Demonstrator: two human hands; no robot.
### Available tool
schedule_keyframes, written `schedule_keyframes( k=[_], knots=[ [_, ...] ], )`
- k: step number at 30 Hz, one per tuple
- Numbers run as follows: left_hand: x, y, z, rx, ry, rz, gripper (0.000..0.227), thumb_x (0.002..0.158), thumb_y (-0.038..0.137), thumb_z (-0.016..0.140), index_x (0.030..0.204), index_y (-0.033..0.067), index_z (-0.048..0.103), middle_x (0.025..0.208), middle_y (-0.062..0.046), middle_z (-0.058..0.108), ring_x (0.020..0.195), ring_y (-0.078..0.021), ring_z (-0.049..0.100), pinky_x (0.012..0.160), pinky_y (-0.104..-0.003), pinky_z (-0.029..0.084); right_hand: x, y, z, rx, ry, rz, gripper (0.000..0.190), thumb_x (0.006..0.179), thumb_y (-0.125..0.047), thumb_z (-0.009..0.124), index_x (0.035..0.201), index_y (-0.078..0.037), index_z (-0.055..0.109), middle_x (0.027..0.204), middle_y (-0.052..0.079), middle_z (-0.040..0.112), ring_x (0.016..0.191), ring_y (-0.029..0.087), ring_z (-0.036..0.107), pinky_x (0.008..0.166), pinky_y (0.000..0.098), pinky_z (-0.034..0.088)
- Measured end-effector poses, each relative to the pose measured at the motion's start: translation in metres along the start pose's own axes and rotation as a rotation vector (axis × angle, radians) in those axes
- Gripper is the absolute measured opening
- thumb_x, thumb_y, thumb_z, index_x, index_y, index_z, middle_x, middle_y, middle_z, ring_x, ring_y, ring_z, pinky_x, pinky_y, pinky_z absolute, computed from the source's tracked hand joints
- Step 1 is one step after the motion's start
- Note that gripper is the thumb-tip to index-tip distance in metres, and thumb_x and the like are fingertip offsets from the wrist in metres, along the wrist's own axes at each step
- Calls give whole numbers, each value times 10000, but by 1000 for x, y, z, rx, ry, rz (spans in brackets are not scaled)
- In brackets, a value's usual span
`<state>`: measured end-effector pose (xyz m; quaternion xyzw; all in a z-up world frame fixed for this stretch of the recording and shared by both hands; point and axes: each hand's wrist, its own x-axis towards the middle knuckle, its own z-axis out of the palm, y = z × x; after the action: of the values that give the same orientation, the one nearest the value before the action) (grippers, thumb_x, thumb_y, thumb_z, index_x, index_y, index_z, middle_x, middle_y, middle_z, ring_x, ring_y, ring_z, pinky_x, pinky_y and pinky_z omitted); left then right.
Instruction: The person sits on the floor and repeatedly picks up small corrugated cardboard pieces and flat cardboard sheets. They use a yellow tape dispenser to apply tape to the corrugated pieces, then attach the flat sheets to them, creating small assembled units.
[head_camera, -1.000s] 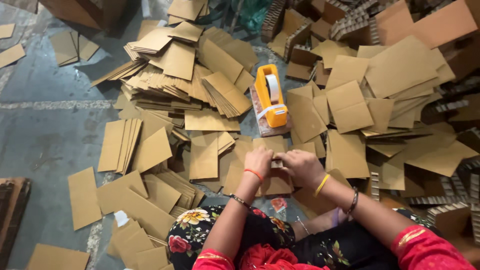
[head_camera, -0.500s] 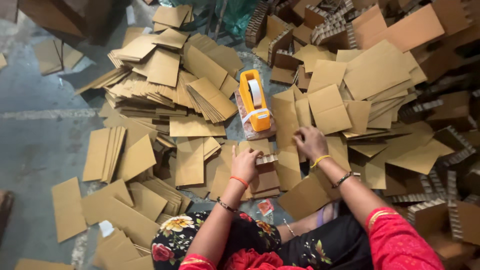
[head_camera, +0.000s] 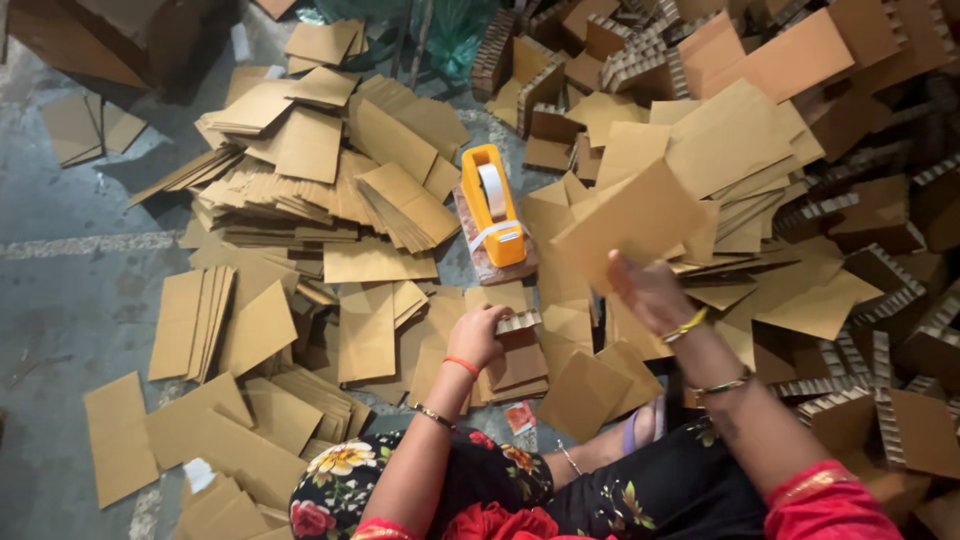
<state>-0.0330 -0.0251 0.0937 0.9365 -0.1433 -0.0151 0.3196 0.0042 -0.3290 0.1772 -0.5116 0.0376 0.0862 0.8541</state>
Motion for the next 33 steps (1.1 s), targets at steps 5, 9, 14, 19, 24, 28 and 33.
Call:
schedule_keyframes(
  k=[5,9,14,19,24,28,33],
  knots=[
    [11,-6,0,-74,-112,-76,431,681,131,785,1104,164,703,1030,-120,688,965,-343,685,833,-441,561,1,31,-2,-771,-333,109,171,821,-88,758,961,9,769,855,64,781,756,153,718,696,317,598],
    [18,-26,24,-210,-10,103,239,929,207,666,1150,123,702,1124,-146,712,1037,-360,680,887,-440,559,-31,87,25,-1011,-493,357,346,773,-223,830,1034,-8,757,954,82,801,862,139,715,783,347,590],
    [47,-64,41,-280,-105,260,389,894,127,599,1276,115,670,1210,-185,690,1103,-374,666,921,-466,531,-44,108,66,-911,-312,-107,584,741,-205,868,1230,1,625,1103,154,723,1050,223,657,870,391,517],
    [29,-43,12,-193,-343,121,452,851,148,687,1300,144,636,1169,-164,691,1063,-372,667,905,-446,552,-59,101,64,-1090,-198,311,530,760,-251,809,1242,-81,667,1073,106,774,988,197,745,858,368,600],
    [22,-34,-8,-102,-334,258,574,714,28,740,1270,143,662,1163,-137,706,1111,-371,651,940,-430,546,-46,102,40,-1071,-353,417,579,737,-278,833,1248,-68,661,1125,130,785,1046,225,734,914,372,578],
    [25,-41,-4,-165,-357,304,593,730,51,779,1298,130,629,1199,-151,688,1132,-376,642,959,-430,538,-39,116,47,-1167,-184,132,847,626,-380,918,1288,-25,525,1181,192,670,1102,330,662,932,428,537],
    [32,-24,-25,-130,-495,266,803,593,44,843,1340,128,562,1216,-179,651,1156,-380,614,961,-429,523,-33,151,49,-1400,-157,-378,856,576,-364,990,1252,-76,552,1248,230,504,1142,471,517,981,518,459]
  ],
)
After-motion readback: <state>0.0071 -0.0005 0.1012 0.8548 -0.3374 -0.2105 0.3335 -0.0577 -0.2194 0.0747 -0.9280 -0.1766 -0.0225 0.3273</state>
